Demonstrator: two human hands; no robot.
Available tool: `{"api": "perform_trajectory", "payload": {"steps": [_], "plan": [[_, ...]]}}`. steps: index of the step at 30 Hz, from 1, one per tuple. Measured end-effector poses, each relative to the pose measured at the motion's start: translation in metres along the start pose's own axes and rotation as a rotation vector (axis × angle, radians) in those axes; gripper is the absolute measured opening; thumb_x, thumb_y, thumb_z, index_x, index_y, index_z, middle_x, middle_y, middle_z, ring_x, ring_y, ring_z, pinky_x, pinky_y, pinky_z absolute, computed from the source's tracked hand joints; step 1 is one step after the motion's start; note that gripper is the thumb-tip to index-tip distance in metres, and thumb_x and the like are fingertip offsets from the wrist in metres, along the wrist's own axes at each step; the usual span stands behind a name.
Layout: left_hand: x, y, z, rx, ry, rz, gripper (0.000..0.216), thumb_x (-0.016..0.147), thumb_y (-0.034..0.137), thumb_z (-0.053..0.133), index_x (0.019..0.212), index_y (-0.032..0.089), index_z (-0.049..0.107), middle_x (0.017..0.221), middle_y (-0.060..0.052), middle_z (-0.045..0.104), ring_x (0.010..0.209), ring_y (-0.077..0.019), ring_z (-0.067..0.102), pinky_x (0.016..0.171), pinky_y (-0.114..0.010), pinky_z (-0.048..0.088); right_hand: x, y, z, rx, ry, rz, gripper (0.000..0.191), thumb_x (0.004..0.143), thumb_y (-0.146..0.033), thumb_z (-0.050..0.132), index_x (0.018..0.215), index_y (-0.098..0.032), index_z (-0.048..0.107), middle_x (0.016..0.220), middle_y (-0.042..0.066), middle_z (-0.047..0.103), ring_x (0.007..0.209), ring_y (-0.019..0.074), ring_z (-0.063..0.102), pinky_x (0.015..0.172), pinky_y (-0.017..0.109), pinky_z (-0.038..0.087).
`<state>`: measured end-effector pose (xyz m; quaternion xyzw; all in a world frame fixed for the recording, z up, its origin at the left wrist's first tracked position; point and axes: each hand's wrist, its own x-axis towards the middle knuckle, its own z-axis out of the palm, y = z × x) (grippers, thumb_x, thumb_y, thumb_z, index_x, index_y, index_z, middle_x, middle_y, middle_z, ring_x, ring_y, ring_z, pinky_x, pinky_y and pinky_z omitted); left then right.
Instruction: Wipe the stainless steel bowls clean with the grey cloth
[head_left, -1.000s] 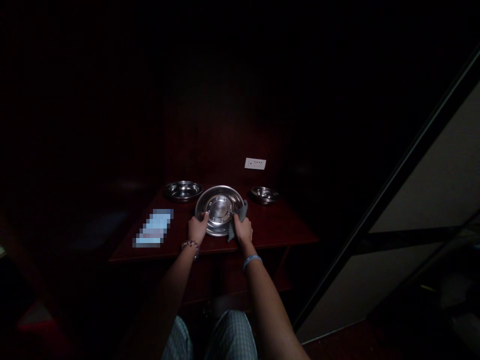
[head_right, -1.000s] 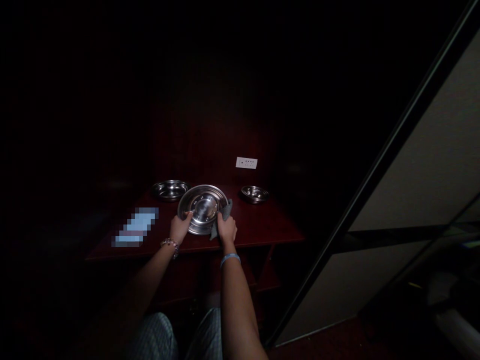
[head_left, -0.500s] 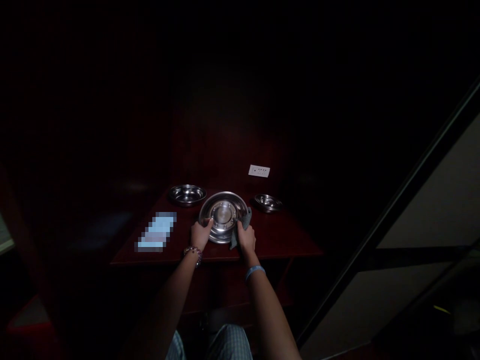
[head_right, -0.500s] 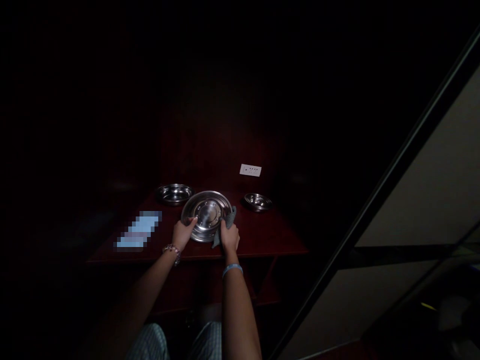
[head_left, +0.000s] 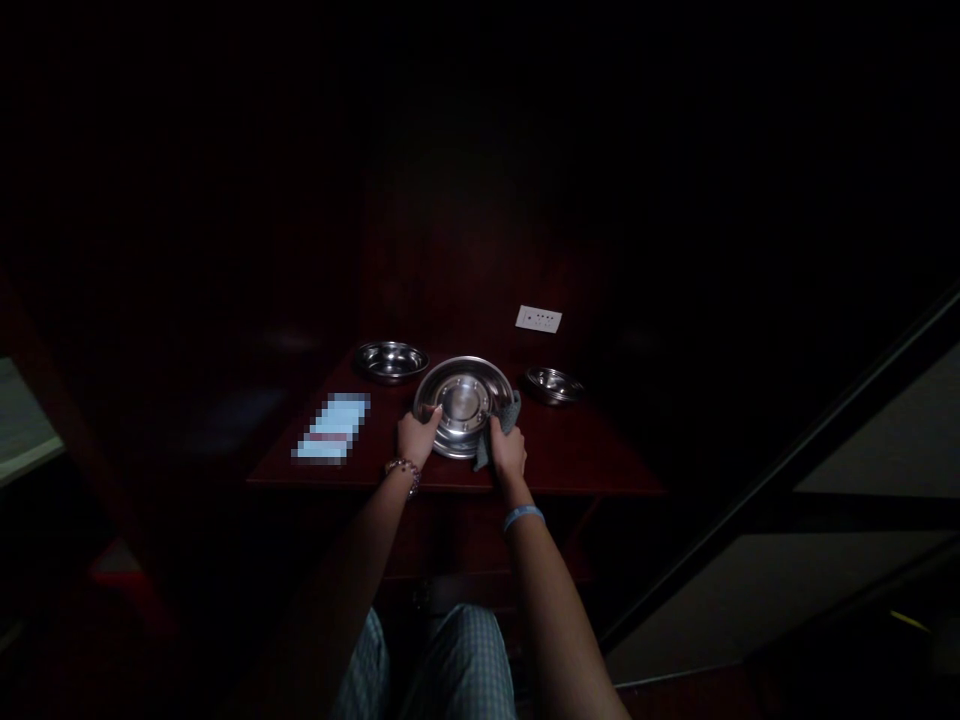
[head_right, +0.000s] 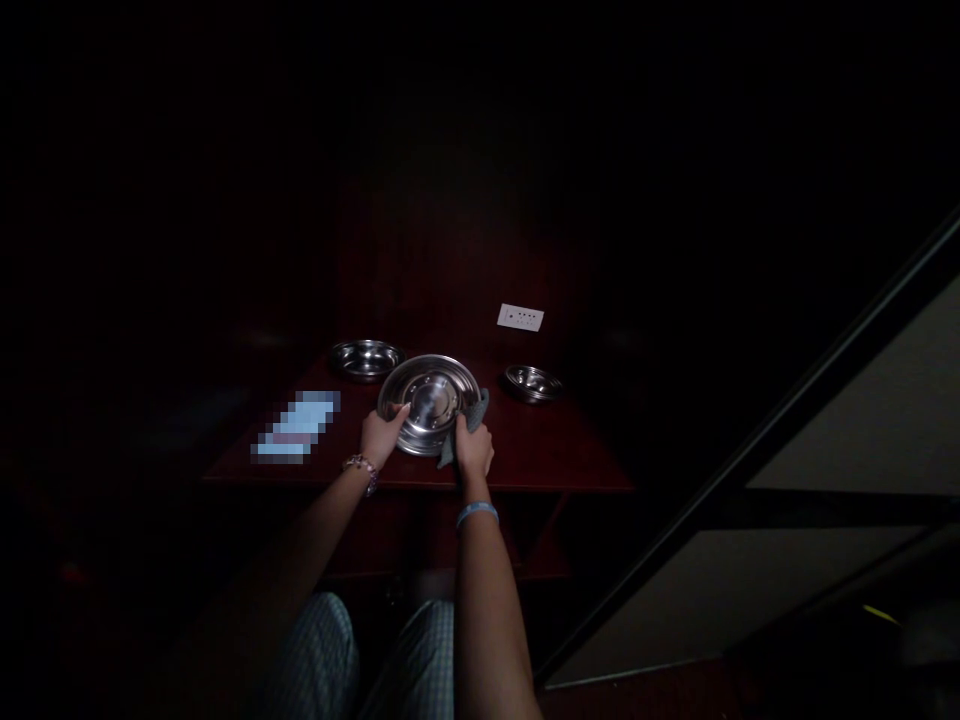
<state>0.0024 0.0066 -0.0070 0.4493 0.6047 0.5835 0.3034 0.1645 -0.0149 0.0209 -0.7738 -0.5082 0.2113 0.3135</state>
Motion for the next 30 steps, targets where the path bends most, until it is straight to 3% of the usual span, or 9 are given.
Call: {"api": "perform_trajectory", "payload": {"steps": [30], "plan": [[-0.0019, 0.0007, -0.0032, 0.056, -0.034, 0.015, 0.018, 0.088, 0.023, 0.068, 0.094, 0.011, 0.08, 0.099, -0.017, 0.081, 0.097, -0.0249, 0.077, 0.081, -0.027, 0.054, -0.0033, 0.0, -0.0033, 0.072, -0.007, -0.029, 0.056, 0.101, -0.053, 0.041, 0.124, -0.014, 0.073, 0.123, 0.02, 0.074, 0.119, 0.0323, 0.07, 0.101, 0.038, 0.052]]}}
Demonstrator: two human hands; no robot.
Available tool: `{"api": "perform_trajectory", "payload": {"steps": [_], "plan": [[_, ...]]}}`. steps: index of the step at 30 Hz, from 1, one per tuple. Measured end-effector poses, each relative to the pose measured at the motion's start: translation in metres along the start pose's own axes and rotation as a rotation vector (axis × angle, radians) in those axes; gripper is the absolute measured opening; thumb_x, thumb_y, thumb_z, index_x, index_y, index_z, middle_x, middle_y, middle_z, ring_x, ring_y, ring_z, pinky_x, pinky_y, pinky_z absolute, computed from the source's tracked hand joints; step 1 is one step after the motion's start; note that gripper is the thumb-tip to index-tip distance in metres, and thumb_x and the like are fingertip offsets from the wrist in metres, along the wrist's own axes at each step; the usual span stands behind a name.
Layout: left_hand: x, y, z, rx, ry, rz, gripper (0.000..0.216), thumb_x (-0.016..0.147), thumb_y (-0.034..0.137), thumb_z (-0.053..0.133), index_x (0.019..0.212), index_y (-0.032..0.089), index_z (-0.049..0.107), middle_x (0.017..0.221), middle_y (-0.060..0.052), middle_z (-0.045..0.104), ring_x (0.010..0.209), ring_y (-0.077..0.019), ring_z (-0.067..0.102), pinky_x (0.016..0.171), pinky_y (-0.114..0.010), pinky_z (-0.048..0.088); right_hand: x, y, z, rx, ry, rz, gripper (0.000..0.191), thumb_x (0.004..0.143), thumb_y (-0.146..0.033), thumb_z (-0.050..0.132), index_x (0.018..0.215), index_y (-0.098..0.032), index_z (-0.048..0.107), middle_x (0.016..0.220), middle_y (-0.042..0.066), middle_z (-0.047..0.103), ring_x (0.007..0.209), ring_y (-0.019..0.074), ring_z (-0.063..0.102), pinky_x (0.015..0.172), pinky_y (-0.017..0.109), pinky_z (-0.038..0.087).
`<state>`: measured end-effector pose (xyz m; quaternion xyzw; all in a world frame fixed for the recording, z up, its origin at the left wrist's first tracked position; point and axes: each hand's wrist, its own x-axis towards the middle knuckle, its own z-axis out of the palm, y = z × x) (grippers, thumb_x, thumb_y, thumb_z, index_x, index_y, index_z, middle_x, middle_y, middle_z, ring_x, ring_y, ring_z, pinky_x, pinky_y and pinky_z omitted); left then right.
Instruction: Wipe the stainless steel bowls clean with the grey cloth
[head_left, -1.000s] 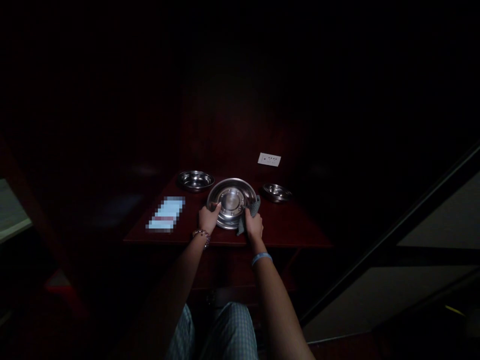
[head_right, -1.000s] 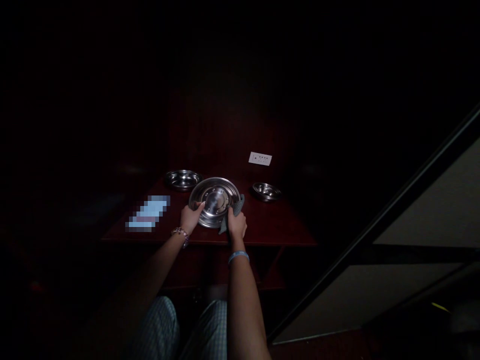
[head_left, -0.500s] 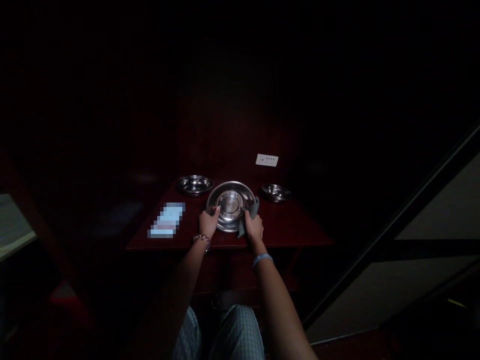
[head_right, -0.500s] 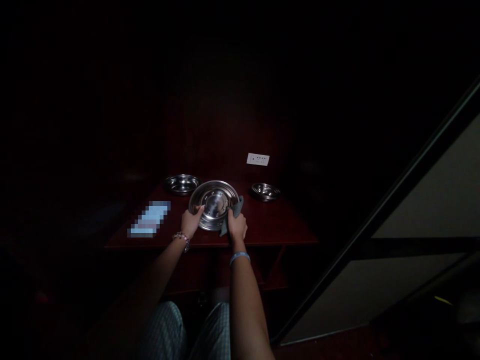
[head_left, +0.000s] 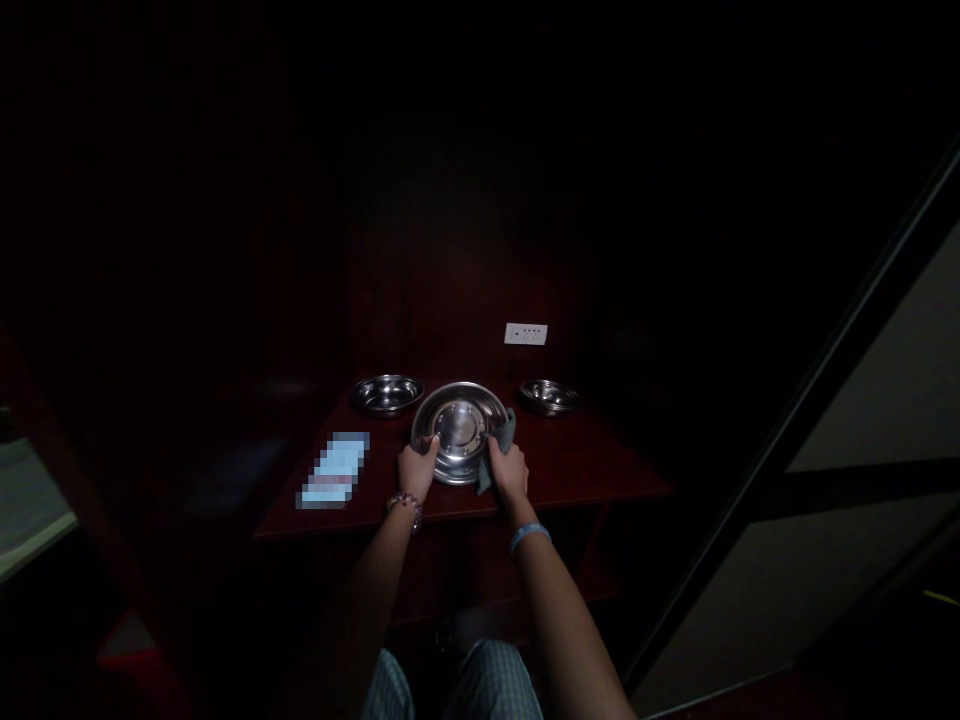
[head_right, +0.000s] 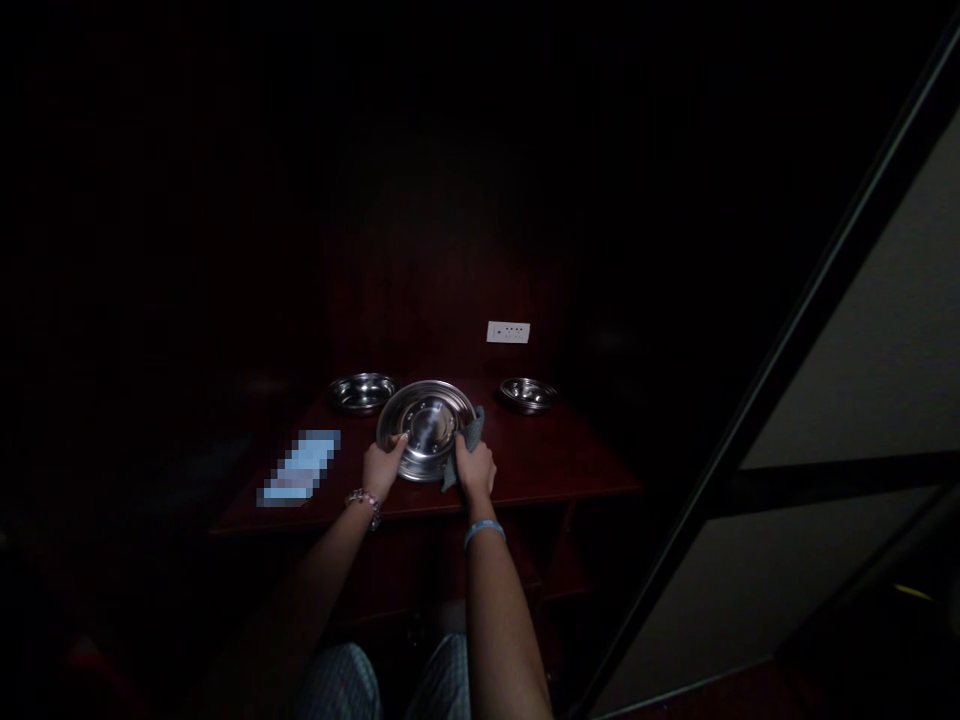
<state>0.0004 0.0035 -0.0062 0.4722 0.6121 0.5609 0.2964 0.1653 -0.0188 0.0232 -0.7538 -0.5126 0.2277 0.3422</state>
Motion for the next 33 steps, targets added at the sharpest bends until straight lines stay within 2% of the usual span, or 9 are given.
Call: {"api": "perform_trajectory", "payload": {"steps": [19, 26, 33], "plan": [[0.0, 0.0025, -0.0003, 0.002, -0.006, -0.019, 0.021, 0.089, 0.027, 0.069, 0.093, 0.01, 0.08, 0.095, -0.016, 0.081, 0.09, -0.0237, 0.077, 0.076, -0.026, 0.052, -0.0008, -0.0014, -0.0012, 0.006, -0.015, 0.002, 0.058, 0.101, -0.056, 0.04, 0.125, -0.014, 0.073, 0.124, 0.019, 0.074, 0.121, 0.0332, 0.069, 0.103, 0.039, 0.051], [0.0022, 0.0004, 0.0012, 0.049, 0.006, -0.021, 0.022, 0.09, 0.027, 0.069, 0.098, 0.01, 0.08, 0.104, -0.019, 0.08, 0.1, -0.0258, 0.076, 0.084, -0.027, 0.052, -0.0006, -0.0022, -0.0015, 0.005, -0.015, 0.008, 0.058, 0.101, -0.055, 0.041, 0.126, -0.014, 0.072, 0.123, 0.019, 0.074, 0.119, 0.0332, 0.07, 0.101, 0.039, 0.052], [0.001, 0.0, 0.0004, 0.043, -0.01, -0.019, 0.023, 0.092, 0.026, 0.066, 0.101, 0.009, 0.08, 0.104, -0.019, 0.08, 0.101, -0.026, 0.076, 0.084, -0.028, 0.052, 0.0003, -0.0013, -0.0008, -0.014, -0.017, 0.014, 0.06, 0.102, -0.057, 0.04, 0.126, -0.013, 0.072, 0.125, 0.02, 0.073, 0.121, 0.0324, 0.069, 0.102, 0.038, 0.052]]}}
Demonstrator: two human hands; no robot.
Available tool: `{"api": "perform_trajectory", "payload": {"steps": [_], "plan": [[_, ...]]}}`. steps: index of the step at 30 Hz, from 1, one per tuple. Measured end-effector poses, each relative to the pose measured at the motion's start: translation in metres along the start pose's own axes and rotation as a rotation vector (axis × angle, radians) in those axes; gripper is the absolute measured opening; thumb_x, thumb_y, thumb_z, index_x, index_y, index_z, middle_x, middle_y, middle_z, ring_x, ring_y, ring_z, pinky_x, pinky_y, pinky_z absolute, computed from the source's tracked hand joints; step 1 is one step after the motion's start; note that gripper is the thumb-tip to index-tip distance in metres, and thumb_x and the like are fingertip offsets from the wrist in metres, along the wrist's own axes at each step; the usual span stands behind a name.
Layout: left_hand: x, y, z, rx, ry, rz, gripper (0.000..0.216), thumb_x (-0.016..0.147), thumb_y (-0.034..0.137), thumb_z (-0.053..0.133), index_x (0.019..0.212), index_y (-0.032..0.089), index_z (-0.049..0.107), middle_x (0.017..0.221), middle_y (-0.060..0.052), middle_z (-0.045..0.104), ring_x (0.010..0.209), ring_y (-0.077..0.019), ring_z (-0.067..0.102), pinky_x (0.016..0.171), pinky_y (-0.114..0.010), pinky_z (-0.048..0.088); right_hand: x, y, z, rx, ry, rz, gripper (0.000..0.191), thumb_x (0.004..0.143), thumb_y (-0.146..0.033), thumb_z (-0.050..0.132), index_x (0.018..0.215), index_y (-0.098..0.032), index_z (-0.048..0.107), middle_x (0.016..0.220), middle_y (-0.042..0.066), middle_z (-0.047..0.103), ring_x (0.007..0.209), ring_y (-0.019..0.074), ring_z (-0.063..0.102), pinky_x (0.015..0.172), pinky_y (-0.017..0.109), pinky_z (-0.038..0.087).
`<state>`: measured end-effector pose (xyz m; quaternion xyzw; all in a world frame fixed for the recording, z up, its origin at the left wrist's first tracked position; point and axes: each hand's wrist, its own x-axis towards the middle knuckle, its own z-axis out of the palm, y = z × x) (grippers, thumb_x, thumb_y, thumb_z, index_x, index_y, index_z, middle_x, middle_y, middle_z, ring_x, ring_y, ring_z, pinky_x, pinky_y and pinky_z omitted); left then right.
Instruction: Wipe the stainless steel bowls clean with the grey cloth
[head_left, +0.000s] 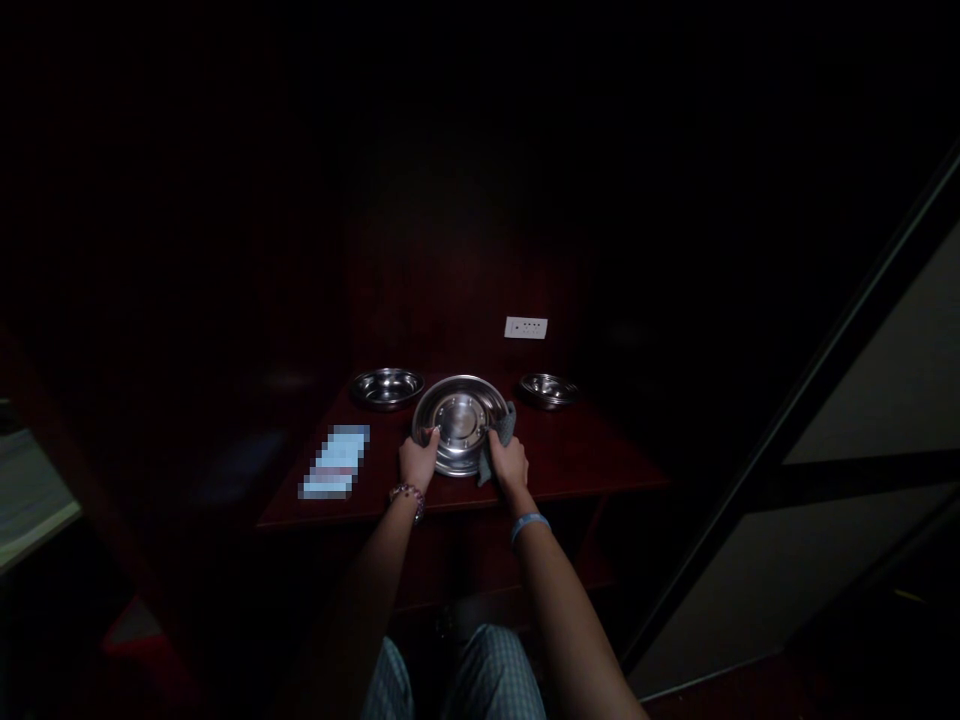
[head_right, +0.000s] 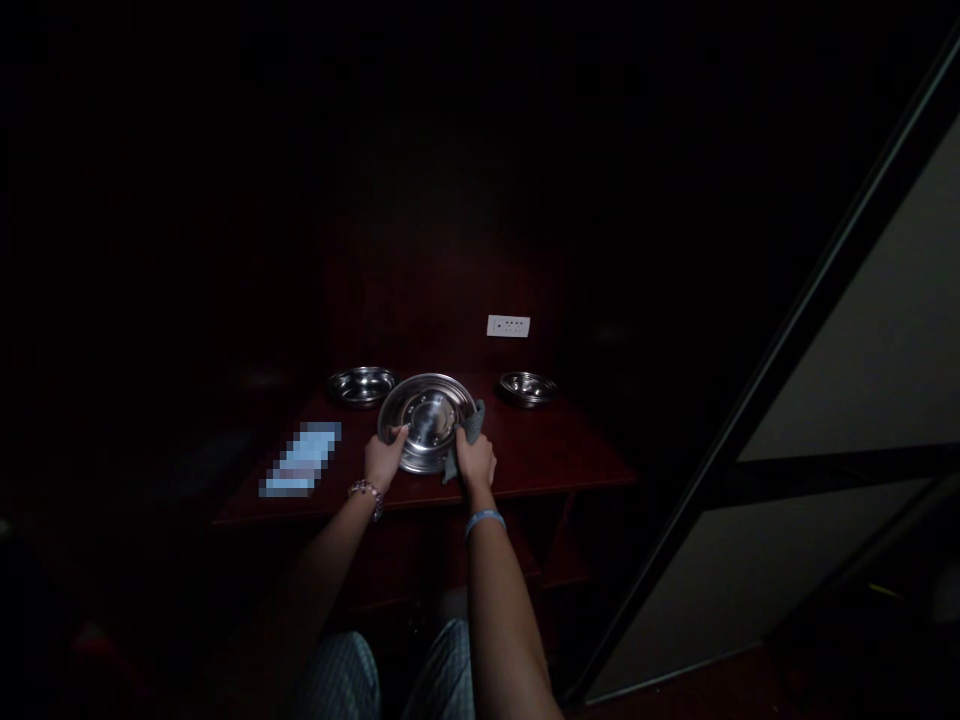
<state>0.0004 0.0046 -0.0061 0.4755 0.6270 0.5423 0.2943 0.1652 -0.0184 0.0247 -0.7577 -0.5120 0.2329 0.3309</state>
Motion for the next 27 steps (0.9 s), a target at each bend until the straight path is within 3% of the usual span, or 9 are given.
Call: {"api": "perform_trajectory", "payload": {"steps": [27], "plan": [[-0.0002, 0.0018, 0.0007, -0.066, 0.017, 0.002, 0.014, 0.084, 0.021, 0.072, 0.087, 0.01, 0.08, 0.092, -0.017, 0.081, 0.09, -0.025, 0.078, 0.078, -0.027, 0.054, -0.002, -0.0006, -0.001, -0.008, 0.0, -0.005, 0.058, 0.102, -0.055, 0.038, 0.126, -0.014, 0.072, 0.124, 0.018, 0.074, 0.122, 0.0321, 0.069, 0.103, 0.038, 0.051]]}}
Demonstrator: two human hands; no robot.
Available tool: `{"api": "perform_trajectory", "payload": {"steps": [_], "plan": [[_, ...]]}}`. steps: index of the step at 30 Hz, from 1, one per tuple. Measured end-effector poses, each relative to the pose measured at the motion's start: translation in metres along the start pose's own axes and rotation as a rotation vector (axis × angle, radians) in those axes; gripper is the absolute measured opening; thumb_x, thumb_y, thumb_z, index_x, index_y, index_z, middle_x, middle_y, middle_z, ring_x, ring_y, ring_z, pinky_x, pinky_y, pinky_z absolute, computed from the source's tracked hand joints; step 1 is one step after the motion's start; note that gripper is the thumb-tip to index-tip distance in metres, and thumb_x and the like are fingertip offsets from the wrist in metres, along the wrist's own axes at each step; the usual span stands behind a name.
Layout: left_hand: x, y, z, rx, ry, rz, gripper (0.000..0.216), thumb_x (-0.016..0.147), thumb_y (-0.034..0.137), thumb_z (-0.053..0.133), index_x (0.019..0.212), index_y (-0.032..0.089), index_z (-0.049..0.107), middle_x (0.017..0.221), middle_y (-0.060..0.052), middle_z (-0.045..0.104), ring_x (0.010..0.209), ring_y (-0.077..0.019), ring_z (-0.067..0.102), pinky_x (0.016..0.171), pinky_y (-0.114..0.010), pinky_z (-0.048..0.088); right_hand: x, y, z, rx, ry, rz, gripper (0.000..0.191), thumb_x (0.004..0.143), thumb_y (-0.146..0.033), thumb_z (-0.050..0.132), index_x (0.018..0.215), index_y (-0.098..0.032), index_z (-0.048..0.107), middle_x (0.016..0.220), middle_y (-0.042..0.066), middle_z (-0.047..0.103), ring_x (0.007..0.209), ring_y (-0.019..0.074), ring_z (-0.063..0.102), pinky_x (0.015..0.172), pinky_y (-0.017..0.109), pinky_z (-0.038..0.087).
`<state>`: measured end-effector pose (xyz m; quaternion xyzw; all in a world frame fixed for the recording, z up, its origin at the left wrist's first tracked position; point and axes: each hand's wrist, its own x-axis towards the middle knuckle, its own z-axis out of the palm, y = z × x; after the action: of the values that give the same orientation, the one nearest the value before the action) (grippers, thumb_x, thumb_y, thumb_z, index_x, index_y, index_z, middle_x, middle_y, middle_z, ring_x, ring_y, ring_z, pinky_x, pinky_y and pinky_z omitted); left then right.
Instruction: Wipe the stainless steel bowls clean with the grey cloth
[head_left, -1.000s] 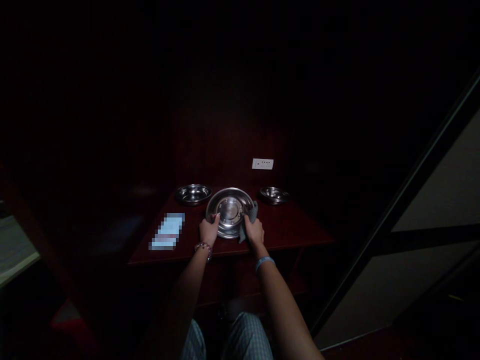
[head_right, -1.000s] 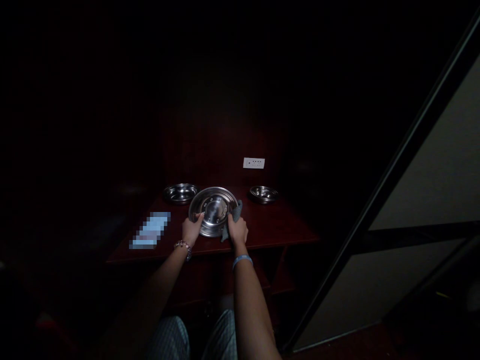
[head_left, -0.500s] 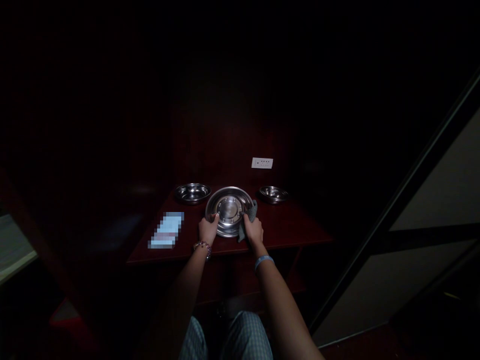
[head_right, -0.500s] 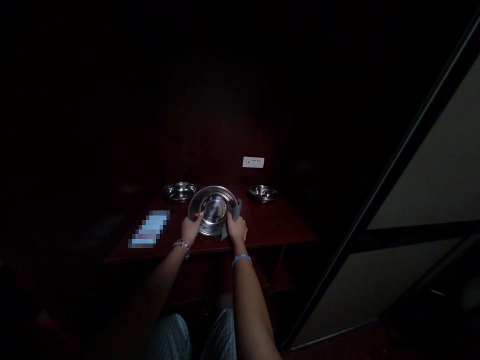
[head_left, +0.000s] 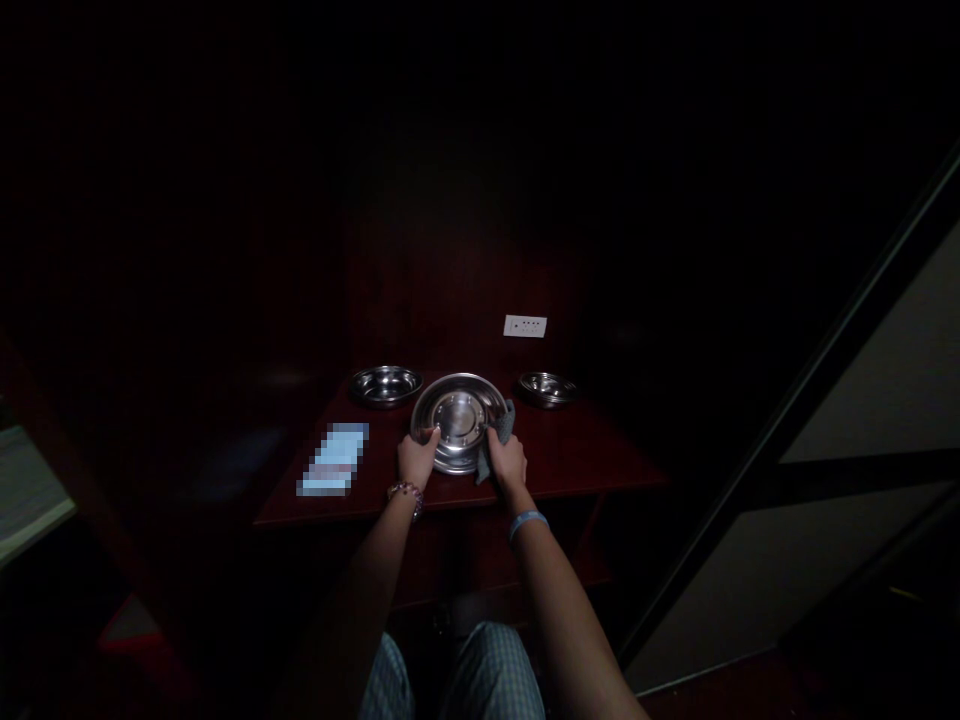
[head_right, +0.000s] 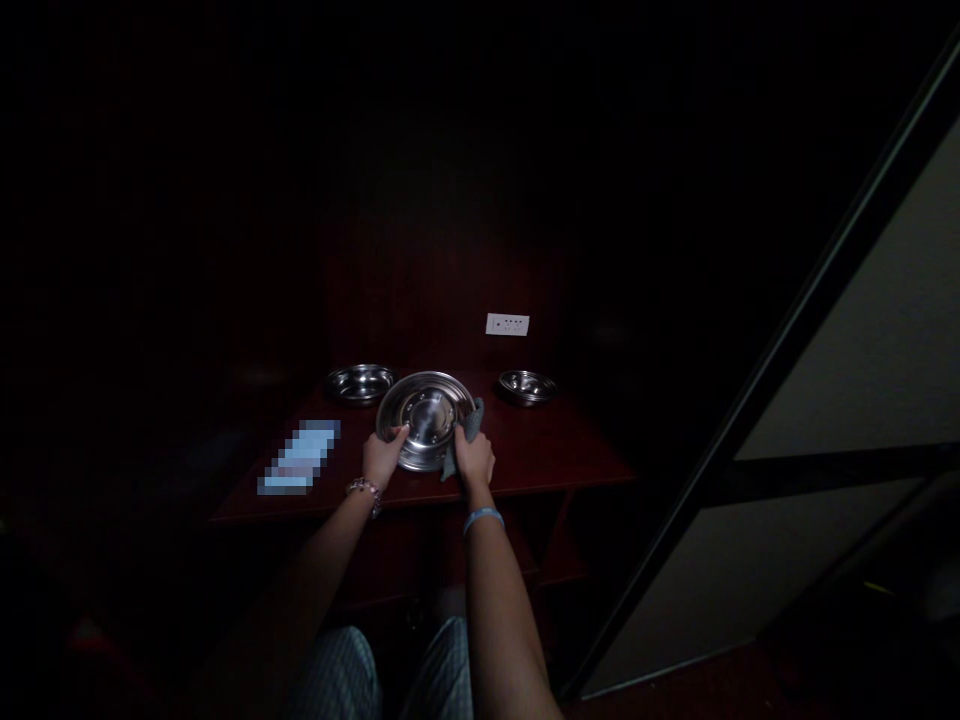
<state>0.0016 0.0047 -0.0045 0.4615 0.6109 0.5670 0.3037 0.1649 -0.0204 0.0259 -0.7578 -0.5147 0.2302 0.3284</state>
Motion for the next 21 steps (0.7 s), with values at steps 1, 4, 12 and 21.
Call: {"api": "perform_trajectory", "payload": {"steps": [1, 4, 12, 21], "plan": [[0.0005, -0.0006, 0.0001, 0.001, 0.0, 0.002, 0.013, 0.084, 0.022, 0.072, 0.086, 0.011, 0.08, 0.092, -0.016, 0.081, 0.09, -0.0247, 0.077, 0.078, -0.027, 0.054, -0.0001, -0.0001, -0.0001, 0.004, 0.0, 0.0, 0.058, 0.102, -0.055, 0.038, 0.126, -0.014, 0.072, 0.124, 0.019, 0.074, 0.122, 0.0322, 0.069, 0.103, 0.038, 0.051], [0.0016, -0.0019, 0.0001, 0.012, 0.001, -0.003, 0.014, 0.084, 0.023, 0.073, 0.086, 0.012, 0.08, 0.092, -0.015, 0.081, 0.09, -0.0242, 0.077, 0.077, -0.027, 0.053, -0.0006, -0.0005, -0.0003, 0.007, 0.0, 0.003, 0.059, 0.102, -0.056, 0.038, 0.126, -0.014, 0.072, 0.125, 0.019, 0.073, 0.123, 0.0322, 0.068, 0.104, 0.038, 0.05], [-0.0003, 0.0003, -0.0003, 0.052, -0.001, -0.006, 0.019, 0.088, 0.028, 0.069, 0.09, 0.013, 0.08, 0.094, -0.014, 0.081, 0.09, -0.0233, 0.077, 0.075, -0.025, 0.052, -0.0009, -0.001, -0.0002, 0.004, 0.003, 0.005, 0.057, 0.102, -0.053, 0.039, 0.126, -0.013, 0.071, 0.128, 0.018, 0.072, 0.125, 0.0318, 0.067, 0.106, 0.038, 0.049], [-0.002, 0.0003, -0.0014, 0.046, 0.001, 0.007, 0.021, 0.09, 0.028, 0.067, 0.097, 0.013, 0.08, 0.1, -0.016, 0.081, 0.098, -0.0248, 0.076, 0.081, -0.026, 0.053, -0.0005, -0.0009, -0.0004, -0.02, 0.0, 0.004, 0.058, 0.102, -0.055, 0.038, 0.125, -0.014, 0.072, 0.126, 0.017, 0.073, 0.123, 0.0303, 0.068, 0.104, 0.036, 0.05]]}}
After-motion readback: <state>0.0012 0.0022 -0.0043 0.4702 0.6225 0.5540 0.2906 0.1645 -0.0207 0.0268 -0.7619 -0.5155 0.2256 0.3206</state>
